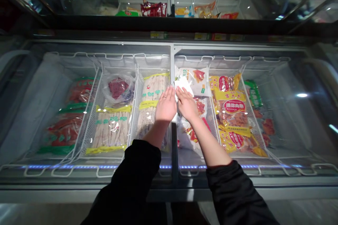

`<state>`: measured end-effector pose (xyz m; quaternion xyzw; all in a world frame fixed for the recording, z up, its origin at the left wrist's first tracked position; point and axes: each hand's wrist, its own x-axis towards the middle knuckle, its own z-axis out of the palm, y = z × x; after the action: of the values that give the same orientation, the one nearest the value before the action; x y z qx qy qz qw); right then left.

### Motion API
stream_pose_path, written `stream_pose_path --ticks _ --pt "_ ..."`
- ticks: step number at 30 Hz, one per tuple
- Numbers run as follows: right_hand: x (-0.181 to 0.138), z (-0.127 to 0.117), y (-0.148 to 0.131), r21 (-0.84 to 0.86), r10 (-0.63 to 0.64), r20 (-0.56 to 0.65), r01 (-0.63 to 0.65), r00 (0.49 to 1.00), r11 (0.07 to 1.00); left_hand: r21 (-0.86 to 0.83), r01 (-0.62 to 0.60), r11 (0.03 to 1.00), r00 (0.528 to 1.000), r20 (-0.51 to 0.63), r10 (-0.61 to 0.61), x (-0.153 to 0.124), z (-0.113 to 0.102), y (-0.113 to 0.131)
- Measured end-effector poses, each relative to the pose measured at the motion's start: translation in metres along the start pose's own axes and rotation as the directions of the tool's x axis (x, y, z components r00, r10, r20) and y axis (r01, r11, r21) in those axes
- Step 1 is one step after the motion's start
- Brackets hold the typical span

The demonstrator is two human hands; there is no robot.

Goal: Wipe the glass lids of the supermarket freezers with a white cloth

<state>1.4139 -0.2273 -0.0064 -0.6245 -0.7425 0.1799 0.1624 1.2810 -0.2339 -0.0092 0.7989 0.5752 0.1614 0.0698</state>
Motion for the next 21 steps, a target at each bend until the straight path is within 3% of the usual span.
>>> stream_pose_path --ticks 6,10,15,18,21 --pt "-0.038 -0.016 0.023 -0.003 -0.162 0.117 0.164 0.980 0.986 -0.015 -0.003 1.000 1.000 0.022 0.003 0.001 0.002 -0.002" --pt "-0.017 -0.028 0.043 -0.036 -0.184 0.120 0.189 0.976 0.981 -0.019 -0.004 1.000 1.000 0.024 0.004 0.002 0.007 -0.004" --pt "0.028 -0.009 0.022 -0.039 -0.034 -0.017 0.033 0.999 0.999 -0.012 -0.003 1.000 1.000 0.001 0.003 0.002 0.012 -0.004" --pt "0.025 -0.002 0.011 -0.006 -0.071 0.010 0.071 0.997 0.997 -0.013 -0.001 1.000 1.000 -0.011 0.001 0.002 0.012 -0.005" --pt "0.004 -0.012 0.021 -0.004 -0.164 0.085 0.165 0.983 0.986 -0.011 0.002 1.000 1.000 -0.021 -0.002 0.001 0.011 -0.005"
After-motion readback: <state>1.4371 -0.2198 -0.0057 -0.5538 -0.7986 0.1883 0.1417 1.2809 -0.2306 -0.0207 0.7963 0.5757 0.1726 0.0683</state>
